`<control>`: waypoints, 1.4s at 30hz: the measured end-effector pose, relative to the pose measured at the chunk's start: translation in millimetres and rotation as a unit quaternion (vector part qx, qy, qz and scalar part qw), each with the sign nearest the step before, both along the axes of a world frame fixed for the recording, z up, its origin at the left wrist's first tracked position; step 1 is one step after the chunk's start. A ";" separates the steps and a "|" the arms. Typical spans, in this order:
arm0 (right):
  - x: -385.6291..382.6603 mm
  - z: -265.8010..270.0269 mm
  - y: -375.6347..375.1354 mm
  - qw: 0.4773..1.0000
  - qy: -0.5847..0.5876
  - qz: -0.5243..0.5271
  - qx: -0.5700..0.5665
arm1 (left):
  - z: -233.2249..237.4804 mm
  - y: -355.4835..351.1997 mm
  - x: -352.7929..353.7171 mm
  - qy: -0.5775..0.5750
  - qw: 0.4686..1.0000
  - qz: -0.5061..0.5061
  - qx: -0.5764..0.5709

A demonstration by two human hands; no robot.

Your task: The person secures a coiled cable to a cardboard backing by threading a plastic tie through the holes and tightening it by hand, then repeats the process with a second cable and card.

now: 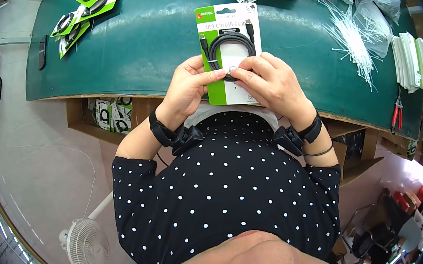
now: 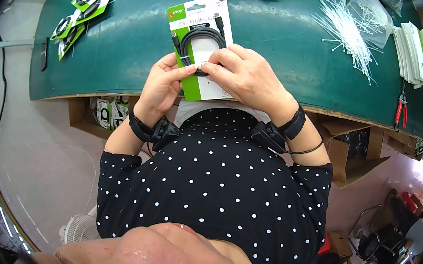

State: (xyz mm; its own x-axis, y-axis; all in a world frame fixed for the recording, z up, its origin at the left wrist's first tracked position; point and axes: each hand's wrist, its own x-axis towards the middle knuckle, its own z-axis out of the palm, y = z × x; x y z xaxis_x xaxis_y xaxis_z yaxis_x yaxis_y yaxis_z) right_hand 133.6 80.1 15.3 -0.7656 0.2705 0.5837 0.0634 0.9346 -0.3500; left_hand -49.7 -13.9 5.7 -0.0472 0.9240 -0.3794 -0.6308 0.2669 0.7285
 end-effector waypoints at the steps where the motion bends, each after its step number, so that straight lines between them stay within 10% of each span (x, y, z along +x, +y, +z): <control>1: 0.6 0.2 0.0 1.000 0.000 0.000 0.000 | 1.3 0.3 0.1 0.001 1.000 -0.003 0.005; 13: 9.2 21.3 10.7 0.998 0.029 0.010 -0.046 | 13.4 2.6 5.5 0.127 0.989 -0.002 0.074; 16: -4.3 25.1 15.9 0.983 0.134 -0.129 -0.001 | 12.7 2.8 13.5 0.152 0.982 -0.005 0.110; 42: -3.7 16.6 18.3 0.995 0.037 -0.089 0.041 | 10.2 9.6 23.9 0.138 0.988 -0.004 0.074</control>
